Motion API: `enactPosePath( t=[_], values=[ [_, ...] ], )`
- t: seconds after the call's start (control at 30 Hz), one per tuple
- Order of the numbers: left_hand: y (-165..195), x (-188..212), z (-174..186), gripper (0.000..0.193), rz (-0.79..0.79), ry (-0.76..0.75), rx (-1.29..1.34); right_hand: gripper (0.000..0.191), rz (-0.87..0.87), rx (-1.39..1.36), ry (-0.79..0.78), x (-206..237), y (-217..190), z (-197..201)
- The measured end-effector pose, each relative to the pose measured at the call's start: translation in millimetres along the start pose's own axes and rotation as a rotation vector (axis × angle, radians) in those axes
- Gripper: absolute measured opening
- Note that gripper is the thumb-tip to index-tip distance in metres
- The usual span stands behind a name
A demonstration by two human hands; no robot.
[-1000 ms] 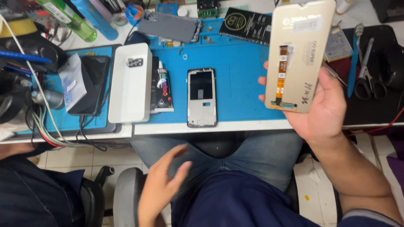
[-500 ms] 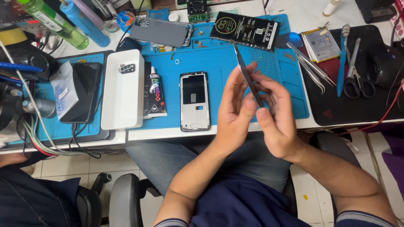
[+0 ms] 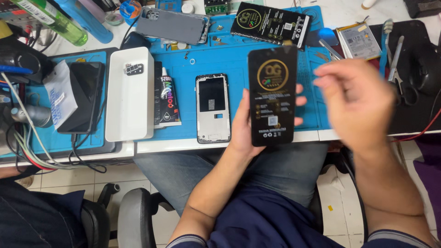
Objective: The person holds a disassembled smartphone frame and a replacement screen assembly, peels the protective film off the new screen, then aligns the screen onto the frame and presses it into place, working over a blue repair mat.
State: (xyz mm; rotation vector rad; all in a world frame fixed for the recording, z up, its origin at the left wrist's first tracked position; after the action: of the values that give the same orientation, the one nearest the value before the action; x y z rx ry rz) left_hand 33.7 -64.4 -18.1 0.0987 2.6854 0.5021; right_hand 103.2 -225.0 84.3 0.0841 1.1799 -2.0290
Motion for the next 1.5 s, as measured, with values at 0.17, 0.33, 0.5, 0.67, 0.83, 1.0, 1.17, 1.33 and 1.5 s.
enactPosePath(
  t=[0.17, 0.33, 0.5, 0.67, 0.83, 1.0, 1.17, 1.33, 1.5],
  values=[
    [-8.0, 4.4, 1.0, 0.078, 0.102, -0.117, 0.051, 0.020, -0.257, -0.286, 0.076, -5.1, 18.4, 22.5],
    [-16.6, 6.0, 5.4, 0.080, 0.177, -0.164, 0.212, 0.020, -0.113, -0.362, -0.105, -6.5, 29.0, 25.0],
    [-19.6, 8.8, 6.2, 0.077, 0.209, -0.157, 0.238, 0.014, -0.097, -0.419, -0.147, -4.0, 34.2, 22.0],
    [-18.0, 7.2, 5.2, 0.077, 0.233, -0.117, 0.130, 0.013, -0.152, -0.446, -0.124, -5.8, 27.7, 22.9],
    [-17.6, 5.1, 3.1, 0.078, 0.234, -0.109, 0.091, 0.008, -0.050, -0.440, -0.097, -10.5, 19.5, 18.1],
    [-15.1, 2.8, -0.3, 0.079, 0.209, -0.097, 0.009, 0.009, 0.017, -0.202, -0.056, -12.5, 19.9, 16.8],
    [-11.5, 1.7, -4.4, 0.079, 0.195, -0.073, -0.022, 0.010, 0.147, 0.129, -0.035, -10.1, 22.7, 14.8],
    [-10.1, 0.7, -5.6, 0.078, 0.178, -0.027, -0.032, 0.014, 0.284, 0.262, -0.033, -8.6, 20.1, 11.2],
    [-15.0, 3.6, 1.5, 0.075, 0.153, 0.033, 0.016, 0.020, 0.334, 0.325, -0.064, -11.1, 9.4, 6.7]
  ],
)
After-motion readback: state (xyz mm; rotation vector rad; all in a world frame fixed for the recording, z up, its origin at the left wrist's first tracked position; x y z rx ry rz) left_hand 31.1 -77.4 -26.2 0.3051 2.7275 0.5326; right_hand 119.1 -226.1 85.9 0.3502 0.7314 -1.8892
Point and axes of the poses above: each hand's wrist, its own x-axis away from the middle knuckle, its own z-axis out of the back of the hand, y = z × x, the point moved 1 cm from there along -x, towards the middle knuckle, and after that the axes turned 13 degrees about -y, right-handed, at the moved point
